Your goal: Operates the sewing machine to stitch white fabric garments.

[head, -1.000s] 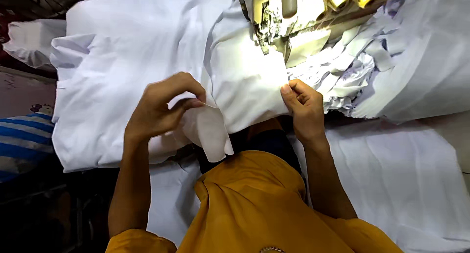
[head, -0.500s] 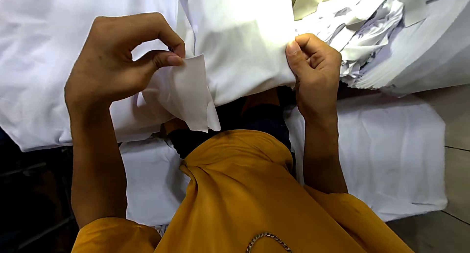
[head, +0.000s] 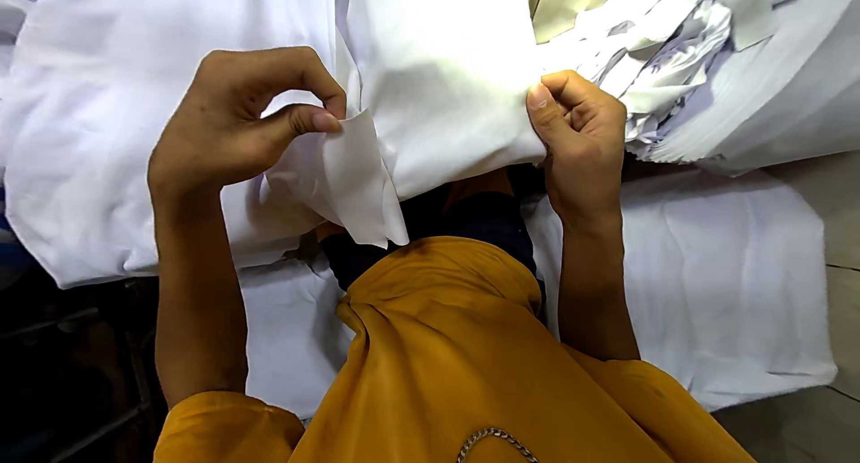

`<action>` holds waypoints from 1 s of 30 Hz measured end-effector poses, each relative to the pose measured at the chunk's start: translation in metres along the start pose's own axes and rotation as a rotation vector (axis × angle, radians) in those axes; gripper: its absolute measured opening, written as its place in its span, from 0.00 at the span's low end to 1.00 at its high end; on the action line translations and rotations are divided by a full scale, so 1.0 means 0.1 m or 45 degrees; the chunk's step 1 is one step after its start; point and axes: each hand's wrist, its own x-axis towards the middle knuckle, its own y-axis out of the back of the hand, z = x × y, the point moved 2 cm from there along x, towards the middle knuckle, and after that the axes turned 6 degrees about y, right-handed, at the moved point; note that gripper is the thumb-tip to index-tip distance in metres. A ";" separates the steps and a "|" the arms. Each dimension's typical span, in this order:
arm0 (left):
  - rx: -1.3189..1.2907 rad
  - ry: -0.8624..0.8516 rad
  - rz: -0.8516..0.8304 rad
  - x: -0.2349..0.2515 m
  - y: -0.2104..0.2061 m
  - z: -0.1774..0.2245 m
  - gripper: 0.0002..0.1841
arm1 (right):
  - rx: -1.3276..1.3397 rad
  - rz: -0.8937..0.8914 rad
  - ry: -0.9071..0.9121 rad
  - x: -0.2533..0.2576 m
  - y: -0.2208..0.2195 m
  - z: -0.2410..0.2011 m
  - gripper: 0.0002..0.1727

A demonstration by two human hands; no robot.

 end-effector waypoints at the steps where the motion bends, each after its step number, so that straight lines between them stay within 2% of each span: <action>1: 0.010 -0.006 -0.016 0.03 0.00 0.00 0.10 | -0.002 0.007 -0.005 -0.01 0.01 0.00 0.09; 6: -0.084 -0.001 0.100 0.06 -0.03 -0.05 0.09 | -0.044 -0.001 0.000 -0.01 0.01 0.02 0.08; 14: -0.248 -0.088 0.409 0.25 0.02 0.20 0.07 | -0.098 -0.052 -0.055 -0.15 -0.01 -0.06 0.06; 16: -0.243 -0.104 0.419 0.38 -0.02 0.27 0.06 | -0.136 -0.056 -0.068 -0.19 -0.02 -0.09 0.08; 21: -0.307 -0.219 0.256 0.80 -0.18 0.38 0.07 | -0.143 0.016 -0.037 -0.19 -0.08 -0.10 0.26; 23: -0.359 -0.218 0.226 0.96 -0.29 0.40 0.08 | -0.169 0.054 -0.031 -0.18 -0.11 -0.07 0.25; 25: -0.370 -0.130 0.254 1.11 -0.42 0.36 0.08 | -0.194 0.079 -0.027 -0.19 -0.13 -0.04 0.17; 27: -0.222 0.025 0.324 1.23 -0.55 0.27 0.08 | -0.209 0.065 -0.036 -0.22 -0.14 0.00 0.14; 30: 0.193 0.159 0.440 1.29 -0.69 0.14 0.09 | -0.179 0.041 -0.042 -0.26 -0.17 0.05 0.18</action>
